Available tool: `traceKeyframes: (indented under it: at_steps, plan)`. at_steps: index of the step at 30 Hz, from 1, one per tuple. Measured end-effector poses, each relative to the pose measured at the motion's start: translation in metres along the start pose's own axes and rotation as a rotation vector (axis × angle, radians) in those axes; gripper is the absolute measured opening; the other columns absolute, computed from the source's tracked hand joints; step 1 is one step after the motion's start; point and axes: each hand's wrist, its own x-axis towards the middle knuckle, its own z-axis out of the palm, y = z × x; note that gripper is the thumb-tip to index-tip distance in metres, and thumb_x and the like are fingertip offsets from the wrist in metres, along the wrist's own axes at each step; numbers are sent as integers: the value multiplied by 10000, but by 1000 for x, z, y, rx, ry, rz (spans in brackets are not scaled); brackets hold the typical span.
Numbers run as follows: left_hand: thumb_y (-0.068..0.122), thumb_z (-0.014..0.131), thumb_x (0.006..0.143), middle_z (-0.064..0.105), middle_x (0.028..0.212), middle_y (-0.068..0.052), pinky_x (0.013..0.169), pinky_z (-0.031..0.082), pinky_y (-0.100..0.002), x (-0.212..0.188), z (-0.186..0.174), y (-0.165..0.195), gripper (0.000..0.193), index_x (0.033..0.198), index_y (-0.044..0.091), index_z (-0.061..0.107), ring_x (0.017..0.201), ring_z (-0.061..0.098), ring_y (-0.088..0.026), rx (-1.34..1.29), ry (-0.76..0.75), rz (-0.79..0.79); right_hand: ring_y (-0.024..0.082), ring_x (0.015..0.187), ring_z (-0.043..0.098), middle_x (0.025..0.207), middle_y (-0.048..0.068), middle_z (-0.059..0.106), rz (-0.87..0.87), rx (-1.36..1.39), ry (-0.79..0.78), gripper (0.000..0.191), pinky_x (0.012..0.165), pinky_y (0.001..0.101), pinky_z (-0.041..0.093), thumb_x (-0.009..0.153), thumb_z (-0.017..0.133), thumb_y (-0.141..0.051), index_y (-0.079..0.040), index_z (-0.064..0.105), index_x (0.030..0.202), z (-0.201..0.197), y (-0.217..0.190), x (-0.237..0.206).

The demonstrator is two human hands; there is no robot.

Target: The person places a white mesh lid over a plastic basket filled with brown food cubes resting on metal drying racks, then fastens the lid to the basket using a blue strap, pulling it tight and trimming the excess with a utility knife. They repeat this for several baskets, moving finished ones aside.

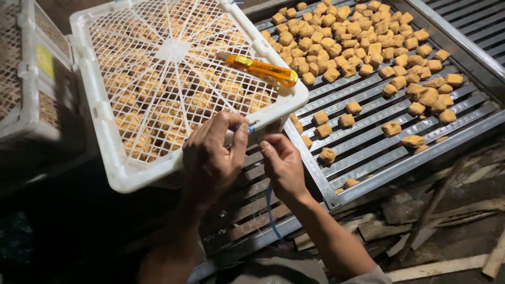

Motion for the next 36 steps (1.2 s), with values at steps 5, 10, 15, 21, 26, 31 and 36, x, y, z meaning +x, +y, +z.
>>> traceKeyframes:
  at_steps: [5, 10, 15, 21, 26, 31, 36]
  plan:
    - [176, 559, 1035, 776, 991, -47, 682, 631, -355, 9, -2, -2, 86, 1058, 102, 597, 846, 784, -189, -295, -333, -215, -6, 503, 382, 712, -80, 520, -33, 18, -26, 173, 433, 195, 272, 1023, 642, -114, -14, 663, 1162, -7, 17, 1]
    - [99, 531, 1060, 754, 899, -77, 729, 622, -347, 13, 8, -13, 43, 1065, 81, 570, 840, 772, -189, -358, -278, -196, 2, 512, 392, 726, -55, 565, -86, 58, -60, 176, 426, 199, 268, 1034, 632, -105, 7, 682, 1161, -10, 26, 13]
    - [10, 500, 1027, 729, 865, -60, 711, 602, -325, 8, 18, -12, 118, 1087, 74, 580, 807, 757, -166, -313, -135, -177, -3, 491, 366, 636, -77, 497, -97, -17, -102, 190, 424, 201, 267, 1052, 623, -123, -14, 683, 1195, -15, 34, 20]
    - [-66, 550, 808, 675, 783, -60, 675, 542, -350, 10, -3, -15, 265, 1001, 94, 637, 707, 687, -210, -288, -380, -16, 30, 417, 346, 577, -87, 423, 277, 379, -150, 189, 370, 223, 260, 1025, 619, -132, -22, 620, 1179, -16, 3, 1]
    - [9, 700, 748, 699, 1054, -52, 840, 495, -414, 9, -11, -16, 302, 1025, 128, 703, 960, 627, -277, -161, -378, 308, 19, 522, 450, 681, -46, 554, 91, 259, -156, 237, 459, 183, 343, 1025, 645, -146, -1, 686, 1208, 3, -25, 0]
    - [21, 732, 878, 644, 1088, -56, 894, 508, -396, 3, 1, -14, 178, 1017, 121, 681, 1041, 618, -266, -186, -222, 173, 80, 900, 651, 1007, 19, 693, -501, -451, -56, 230, 805, 214, 535, 967, 680, -64, 11, 702, 1183, 15, -17, 8]
    - [-3, 724, 889, 665, 1099, -65, 957, 527, -377, 5, 5, -28, 197, 1054, 78, 656, 1089, 659, -244, -363, -204, 161, 100, 961, 634, 1034, 28, 650, -648, -521, -42, 145, 858, 223, 506, 991, 676, 17, 7, 691, 1135, 10, -3, 15]
